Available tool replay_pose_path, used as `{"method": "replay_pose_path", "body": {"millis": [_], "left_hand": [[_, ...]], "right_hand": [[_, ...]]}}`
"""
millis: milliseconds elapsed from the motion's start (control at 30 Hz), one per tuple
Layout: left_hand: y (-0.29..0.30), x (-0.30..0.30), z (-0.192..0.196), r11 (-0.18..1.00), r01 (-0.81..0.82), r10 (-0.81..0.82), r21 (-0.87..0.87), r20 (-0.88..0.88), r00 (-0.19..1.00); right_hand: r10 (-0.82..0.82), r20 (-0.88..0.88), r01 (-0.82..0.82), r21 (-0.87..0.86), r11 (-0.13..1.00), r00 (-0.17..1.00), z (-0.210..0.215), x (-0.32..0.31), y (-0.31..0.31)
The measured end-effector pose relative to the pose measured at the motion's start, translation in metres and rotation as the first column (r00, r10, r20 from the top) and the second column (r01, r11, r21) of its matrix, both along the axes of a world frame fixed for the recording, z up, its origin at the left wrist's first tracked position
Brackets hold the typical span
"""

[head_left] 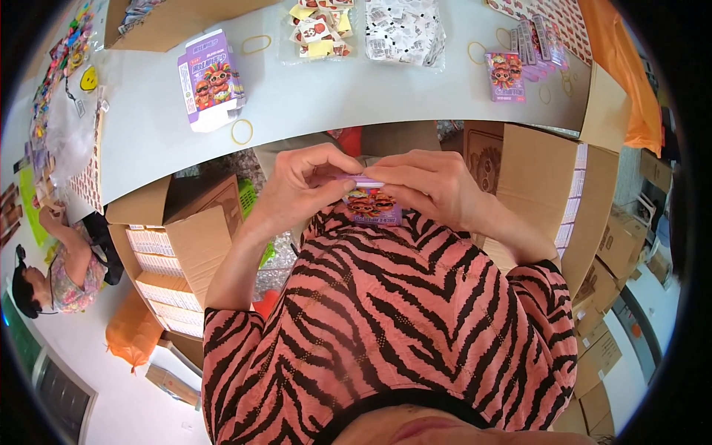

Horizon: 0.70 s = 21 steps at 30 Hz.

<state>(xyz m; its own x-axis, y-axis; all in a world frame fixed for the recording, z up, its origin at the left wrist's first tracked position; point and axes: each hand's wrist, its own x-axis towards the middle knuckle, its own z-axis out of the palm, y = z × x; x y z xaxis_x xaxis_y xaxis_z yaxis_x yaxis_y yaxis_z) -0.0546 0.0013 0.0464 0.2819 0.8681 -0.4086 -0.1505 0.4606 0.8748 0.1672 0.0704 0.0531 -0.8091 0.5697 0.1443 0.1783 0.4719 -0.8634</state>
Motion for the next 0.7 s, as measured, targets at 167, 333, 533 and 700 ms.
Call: {"method": "replay_pose_path", "body": {"millis": [167, 333, 533, 700], "left_hand": [[-0.013, 0.01, -0.006, 0.95, -0.029, 0.096, 0.312, -0.205, 0.974], [-0.026, 0.021, -0.015, 0.796, -0.005, 0.298, 0.606, -0.385, 0.874], [-0.029, 0.029, -0.02, 0.784, -0.075, 0.387, 0.616, -0.39, 0.836], [-0.024, 0.027, -0.014, 0.806, -0.082, 0.366, 0.586, -0.385, 0.847]], "right_hand": [[0.046, 0.033, -0.052, 0.181, 0.982, 0.998, -0.001, 0.005, 0.002], [0.03, 0.012, -0.032, 0.126, 0.992, 0.999, -0.011, 0.01, -0.003], [-0.102, -0.037, 0.095, -0.166, 0.982, 0.994, -0.011, 0.004, -0.01], [-0.152, 0.101, 0.178, -0.366, 0.913, 0.983, -0.003, 0.007, -0.01]]}}
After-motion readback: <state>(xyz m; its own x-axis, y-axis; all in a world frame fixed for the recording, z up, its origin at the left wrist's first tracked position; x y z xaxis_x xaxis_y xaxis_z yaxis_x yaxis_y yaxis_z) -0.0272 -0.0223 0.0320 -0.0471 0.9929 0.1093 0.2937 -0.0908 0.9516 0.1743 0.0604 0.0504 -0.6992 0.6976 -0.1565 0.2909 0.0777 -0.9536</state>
